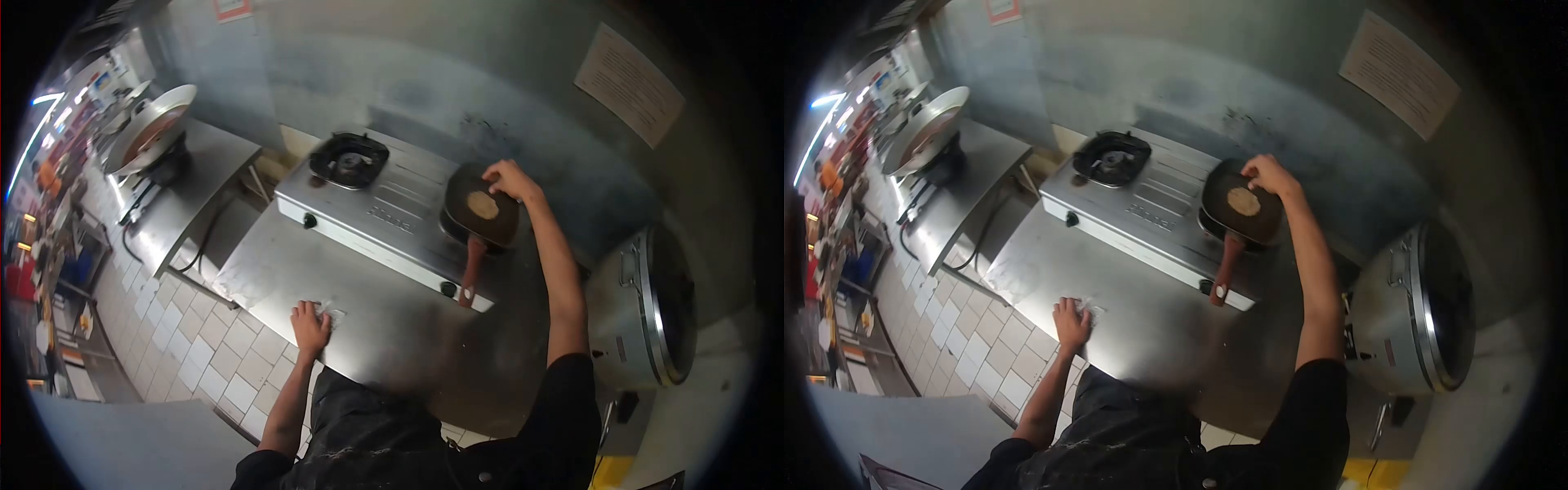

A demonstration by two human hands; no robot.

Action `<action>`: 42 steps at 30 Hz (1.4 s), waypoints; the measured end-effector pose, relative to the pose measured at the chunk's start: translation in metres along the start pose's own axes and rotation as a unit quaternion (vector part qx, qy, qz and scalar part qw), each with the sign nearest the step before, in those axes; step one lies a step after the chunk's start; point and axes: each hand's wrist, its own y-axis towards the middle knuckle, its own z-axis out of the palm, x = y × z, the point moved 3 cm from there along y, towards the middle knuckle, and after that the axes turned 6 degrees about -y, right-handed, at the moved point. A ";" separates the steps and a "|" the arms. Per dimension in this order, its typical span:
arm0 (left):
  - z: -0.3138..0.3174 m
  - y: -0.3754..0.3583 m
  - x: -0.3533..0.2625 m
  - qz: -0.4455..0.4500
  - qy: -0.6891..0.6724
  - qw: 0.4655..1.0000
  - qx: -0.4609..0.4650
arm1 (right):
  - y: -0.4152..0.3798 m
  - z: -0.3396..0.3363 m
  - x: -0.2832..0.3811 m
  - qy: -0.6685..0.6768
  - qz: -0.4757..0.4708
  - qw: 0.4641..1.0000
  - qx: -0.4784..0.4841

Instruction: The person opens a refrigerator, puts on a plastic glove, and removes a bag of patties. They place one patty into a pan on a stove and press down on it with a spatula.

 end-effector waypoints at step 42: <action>-0.005 0.002 -0.004 -0.028 0.023 0.999 0.004 | -0.008 0.053 -0.004 -0.061 -0.008 0.997 0.036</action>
